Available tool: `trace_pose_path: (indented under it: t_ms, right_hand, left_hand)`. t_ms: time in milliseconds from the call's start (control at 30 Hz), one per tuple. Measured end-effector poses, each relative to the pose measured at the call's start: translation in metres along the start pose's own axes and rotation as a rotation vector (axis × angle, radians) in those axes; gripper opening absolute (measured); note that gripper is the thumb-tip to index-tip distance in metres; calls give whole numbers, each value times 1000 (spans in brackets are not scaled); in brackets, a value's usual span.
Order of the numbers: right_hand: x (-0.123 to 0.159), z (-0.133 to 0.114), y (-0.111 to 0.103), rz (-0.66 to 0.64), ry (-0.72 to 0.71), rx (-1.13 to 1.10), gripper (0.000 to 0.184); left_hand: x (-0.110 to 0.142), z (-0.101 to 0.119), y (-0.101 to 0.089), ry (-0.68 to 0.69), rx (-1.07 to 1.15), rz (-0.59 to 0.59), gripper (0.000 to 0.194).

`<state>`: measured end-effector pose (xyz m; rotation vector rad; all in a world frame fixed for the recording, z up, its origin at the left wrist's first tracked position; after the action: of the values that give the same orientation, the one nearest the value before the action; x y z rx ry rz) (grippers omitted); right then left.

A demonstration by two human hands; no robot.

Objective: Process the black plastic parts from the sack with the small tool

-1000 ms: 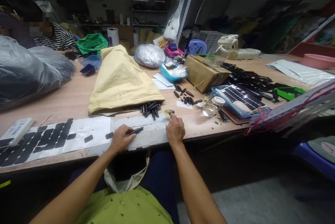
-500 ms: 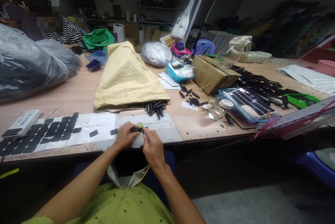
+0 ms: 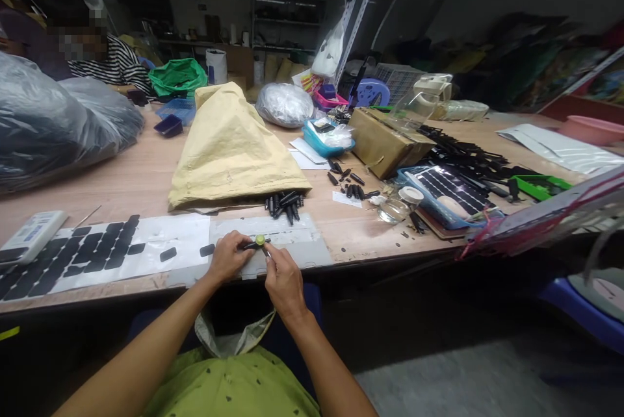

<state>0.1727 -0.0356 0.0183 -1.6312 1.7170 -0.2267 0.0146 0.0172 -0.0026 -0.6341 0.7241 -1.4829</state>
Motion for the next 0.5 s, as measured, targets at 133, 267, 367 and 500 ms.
trace_pose_path:
  t_ms: [133, 267, 367, 500]
  right_hand:
    - [-6, 16, -19, 92, 56, 15, 37]
    - [-24, 57, -61, 217, 241, 278, 37]
    - [-38, 95, -85, 160, 451, 528, 38]
    - [-53, 126, -93, 88, 547, 674, 38]
  left_hand:
    - [1, 1, 0, 2, -24, -13, 15]
    - [1, 2, 0, 10, -36, -9, 17]
    - [2, 3, -1, 22, -29, -3, 20]
    - [3, 5, -1, 47, -44, -8, 17]
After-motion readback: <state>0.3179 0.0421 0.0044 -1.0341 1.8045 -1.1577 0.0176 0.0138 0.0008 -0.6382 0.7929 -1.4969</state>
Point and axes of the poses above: each hand's wrist, its own x-axis away from the middle knuckle, its own y-axis out of the palm, z = x × y, the point moved 6 cm from there along -x, towards the middle knuckle, and after that the axes turned 6 degrees about -y, right-handed, at the moved point
